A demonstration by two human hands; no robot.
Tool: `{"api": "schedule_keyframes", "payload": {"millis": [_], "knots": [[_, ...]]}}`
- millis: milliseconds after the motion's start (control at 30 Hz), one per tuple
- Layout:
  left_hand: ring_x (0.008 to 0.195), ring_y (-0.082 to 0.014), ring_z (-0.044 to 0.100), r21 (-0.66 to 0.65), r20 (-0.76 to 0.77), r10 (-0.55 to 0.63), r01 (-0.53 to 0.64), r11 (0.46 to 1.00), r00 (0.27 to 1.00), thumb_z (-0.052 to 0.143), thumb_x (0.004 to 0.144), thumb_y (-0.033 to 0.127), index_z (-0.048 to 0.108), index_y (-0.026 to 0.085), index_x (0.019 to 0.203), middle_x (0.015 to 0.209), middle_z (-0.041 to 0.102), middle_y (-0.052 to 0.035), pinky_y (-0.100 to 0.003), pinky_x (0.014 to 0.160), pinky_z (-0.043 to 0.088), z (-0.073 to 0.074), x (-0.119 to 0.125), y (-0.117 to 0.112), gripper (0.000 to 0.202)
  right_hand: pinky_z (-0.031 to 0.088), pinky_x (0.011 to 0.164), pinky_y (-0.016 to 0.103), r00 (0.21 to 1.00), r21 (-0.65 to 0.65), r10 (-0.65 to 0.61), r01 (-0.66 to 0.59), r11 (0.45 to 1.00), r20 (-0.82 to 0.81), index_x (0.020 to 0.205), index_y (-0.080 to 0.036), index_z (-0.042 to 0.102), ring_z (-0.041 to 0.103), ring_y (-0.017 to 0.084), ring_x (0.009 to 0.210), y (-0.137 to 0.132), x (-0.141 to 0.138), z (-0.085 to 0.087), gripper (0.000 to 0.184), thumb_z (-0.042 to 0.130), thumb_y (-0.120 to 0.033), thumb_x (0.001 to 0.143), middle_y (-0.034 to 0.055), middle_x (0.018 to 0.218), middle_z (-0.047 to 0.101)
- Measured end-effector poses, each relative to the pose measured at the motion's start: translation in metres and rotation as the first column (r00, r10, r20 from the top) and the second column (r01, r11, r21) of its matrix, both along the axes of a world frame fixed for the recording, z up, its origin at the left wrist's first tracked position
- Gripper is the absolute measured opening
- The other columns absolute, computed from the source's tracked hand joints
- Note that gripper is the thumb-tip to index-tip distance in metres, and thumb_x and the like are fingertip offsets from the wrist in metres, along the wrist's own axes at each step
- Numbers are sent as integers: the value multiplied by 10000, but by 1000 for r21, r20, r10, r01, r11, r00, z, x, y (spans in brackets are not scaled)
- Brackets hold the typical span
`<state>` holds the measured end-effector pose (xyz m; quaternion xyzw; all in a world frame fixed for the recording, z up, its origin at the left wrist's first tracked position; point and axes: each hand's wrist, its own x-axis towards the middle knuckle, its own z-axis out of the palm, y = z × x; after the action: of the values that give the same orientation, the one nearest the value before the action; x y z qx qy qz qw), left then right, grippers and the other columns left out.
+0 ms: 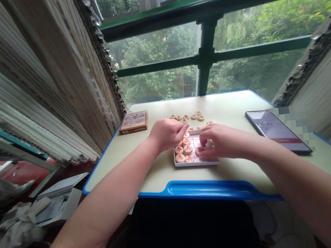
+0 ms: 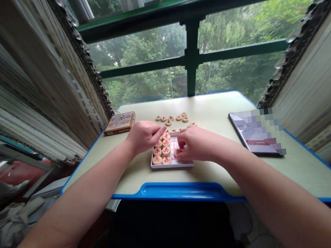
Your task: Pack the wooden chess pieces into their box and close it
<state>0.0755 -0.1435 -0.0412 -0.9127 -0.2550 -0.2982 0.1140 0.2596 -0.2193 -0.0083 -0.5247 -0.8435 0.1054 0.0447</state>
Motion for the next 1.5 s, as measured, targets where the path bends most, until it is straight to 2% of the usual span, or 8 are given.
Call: {"api": "schedule_keyframes", "payload": {"millis": [133, 233, 300, 433, 600, 1100, 1300, 1500], "knots": [[479, -125, 498, 10, -11, 12, -12, 1000, 1000, 410, 901, 295, 577, 160, 507, 500, 596, -45, -278, 493, 279, 1, -1, 1, 449, 432, 644, 265, 999, -13, 5, -6, 1000, -41, 860, -178, 728, 583, 168, 714, -1, 1, 0, 222, 678, -285, 672, 82, 935, 662], [479, -123, 498, 16, -11, 2, -2, 1000, 1000, 409, 903, 297, 572, 159, 500, 500, 595, -44, -278, 494, 278, 2, -1, 1, 456, 431, 659, 251, 999, -26, 25, -26, 999, -41, 769, -182, 735, 586, 156, 712, 0, 1, -2, 129, 641, -198, 682, 71, 901, 666], [475, -123, 495, 18, -6, -6, 6, 1000, 1000, 411, 902, 300, 568, 159, 495, 495, 592, -41, -279, 494, 274, 1, -1, 0, 458, 425, 640, 248, 999, -31, 17, -19, 999, -42, 720, -171, 723, 577, 148, 684, 0, 1, -2, 96, 638, -202, 688, 70, 866, 668], [465, -122, 483, 20, -2, -18, 18, 1000, 1000, 421, 897, 300, 562, 162, 486, 484, 585, -35, -282, 492, 263, 1, 0, 0, 456, 408, 609, 250, 996, -52, -1, -4, 999, -87, 747, -166, 712, 563, 150, 661, -3, -1, 3, 149, 667, -299, 697, 61, 810, 670], [457, -115, 462, -18, 1, -20, 20, 1000, 1000, 417, 896, 302, 550, 164, 475, 473, 571, -30, -282, 501, 263, 0, 0, 1, 463, 387, 594, 245, 987, -56, 60, -69, 996, -150, 766, -178, 711, 546, 132, 642, -10, -6, 6, 174, 647, -335, 726, 41, 816, 663], [449, -111, 427, -70, -10, -32, 32, 997, 999, 415, 891, 320, 515, 166, 456, 457, 534, -22, -281, 506, 266, -1, -1, 4, 472, 384, 627, 242, 973, -46, 144, -154, 987, -181, 769, -166, 702, 538, 136, 692, -10, -10, 2, 166, 589, -288, 769, 55, 852, 644], [444, -107, 406, -54, -23, -32, 31, 998, 999, 406, 890, 328, 508, 165, 452, 450, 525, -26, -277, 497, 257, -1, -1, 4, 478, 328, 542, 229, 987, -75, 75, -86, 993, -139, 693, -161, 697, 499, 106, 571, -8, -7, 2, 165, 538, -179, 734, 24, 687, 650], [440, -112, 403, -64, -25, -30, 28, 998, 999, 424, 883, 324, 501, 166, 449, 442, 513, -21, -285, 494, 241, 0, -2, 4, 468, 344, 555, 223, 985, -59, 88, -98, 993, -151, 731, -171, 729, 515, 105, 586, -5, -9, -4, 128, 606, -201, 720, 29, 728, 674]]}}
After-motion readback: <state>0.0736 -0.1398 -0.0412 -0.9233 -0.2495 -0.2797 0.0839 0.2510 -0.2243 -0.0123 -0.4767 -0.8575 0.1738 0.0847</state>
